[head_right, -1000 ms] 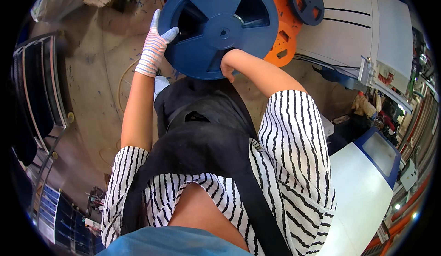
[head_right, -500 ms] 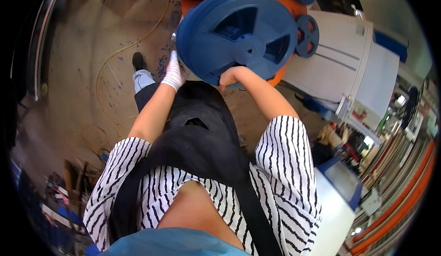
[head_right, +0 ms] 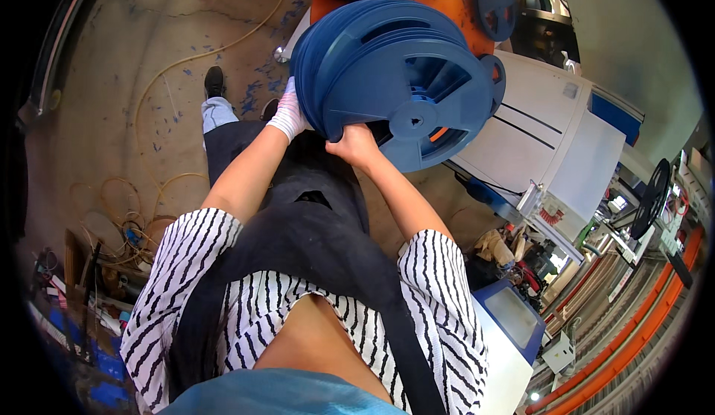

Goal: The person repeatedly picks up blue circular plastic parts from a metal rack and stacks them into a growing pile. The person wears gloves and handles the parts by hand, moving between the rack and the floor area to accumulate the stack.

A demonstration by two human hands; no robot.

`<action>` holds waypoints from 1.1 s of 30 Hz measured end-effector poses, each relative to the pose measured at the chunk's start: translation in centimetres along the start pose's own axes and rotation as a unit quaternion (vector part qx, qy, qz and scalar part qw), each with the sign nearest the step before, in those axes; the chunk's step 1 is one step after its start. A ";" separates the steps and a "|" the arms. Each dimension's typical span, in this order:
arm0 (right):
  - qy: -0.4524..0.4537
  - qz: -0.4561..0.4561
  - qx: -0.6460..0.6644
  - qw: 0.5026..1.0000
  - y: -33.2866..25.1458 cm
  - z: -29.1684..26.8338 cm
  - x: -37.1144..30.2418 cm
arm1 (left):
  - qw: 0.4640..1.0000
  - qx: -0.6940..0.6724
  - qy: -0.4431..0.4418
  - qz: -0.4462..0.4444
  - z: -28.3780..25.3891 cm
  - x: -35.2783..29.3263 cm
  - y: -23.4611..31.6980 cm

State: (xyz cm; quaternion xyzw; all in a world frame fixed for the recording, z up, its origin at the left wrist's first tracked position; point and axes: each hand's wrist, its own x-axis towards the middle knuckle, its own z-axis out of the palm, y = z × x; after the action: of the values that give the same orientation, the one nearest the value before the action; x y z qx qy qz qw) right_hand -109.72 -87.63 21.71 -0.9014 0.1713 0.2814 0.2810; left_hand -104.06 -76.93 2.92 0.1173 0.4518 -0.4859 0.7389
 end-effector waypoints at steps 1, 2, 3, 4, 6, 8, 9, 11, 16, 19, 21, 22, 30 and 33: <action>0.008 0.020 -0.004 1.000 -0.4 -0.2 -0.2 | 1.000 0.000 0.007 -0.006 0.1 0.0 -0.1; 0.018 0.026 0.016 0.999 -0.8 -0.8 -0.6 | 1.000 0.000 0.014 -0.012 0.2 -0.1 -0.2; 0.029 0.032 0.035 0.998 -1.2 -1.7 -1.1 | 0.999 0.013 0.040 -0.001 0.4 -0.1 -0.4; 0.039 0.037 0.055 0.997 -1.9 -2.8 -1.6 | 0.997 0.027 0.068 0.011 0.7 -0.3 -0.5; 0.010 0.117 0.141 0.983 -4.2 -5.8 -2.8 | 0.996 0.057 0.056 0.037 -1.1 2.0 -0.5; 0.067 0.103 0.198 0.972 -4.2 -7.5 -4.4 | 0.995 0.066 0.048 0.057 -1.6 2.5 -0.5; 0.064 0.113 0.250 0.959 -4.9 -9.2 -5.7 | 0.995 0.059 0.048 0.066 -1.5 2.2 -0.7; 0.072 0.126 0.342 0.928 -6.7 -12.7 -7.9 | 0.995 0.077 0.007 0.059 -1.8 2.6 -0.8; 0.164 0.118 0.478 0.855 -7.3 -17.8 -12.6 | 0.979 0.148 0.095 0.106 -1.0 2.6 -0.4; 0.161 0.033 0.623 0.765 -10.0 -19.9 -13.4 | 0.952 0.216 0.126 0.178 -1.8 3.1 1.4; 0.082 -0.075 0.689 0.716 -8.7 -20.5 -12.8 | 0.935 0.272 0.099 0.204 -1.5 1.8 4.4; 0.041 -0.126 0.718 0.684 -8.3 -20.8 -12.7 | 0.931 0.263 0.103 0.233 -0.8 0.2 5.3; -0.216 -0.292 0.817 0.447 -14.7 -15.4 -0.9 | 0.812 0.219 0.142 0.522 -7.1 -20.1 21.8; -0.260 -0.302 0.825 0.400 -18.7 -11.5 4.8 | 0.719 0.259 0.168 0.623 -3.5 -31.3 22.4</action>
State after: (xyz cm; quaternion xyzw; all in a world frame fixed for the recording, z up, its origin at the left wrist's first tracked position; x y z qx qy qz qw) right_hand -92.57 -80.65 34.34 -0.1075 -0.0446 0.1205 0.9859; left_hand -91.29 -44.39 19.44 0.6387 0.2505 0.0133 0.7274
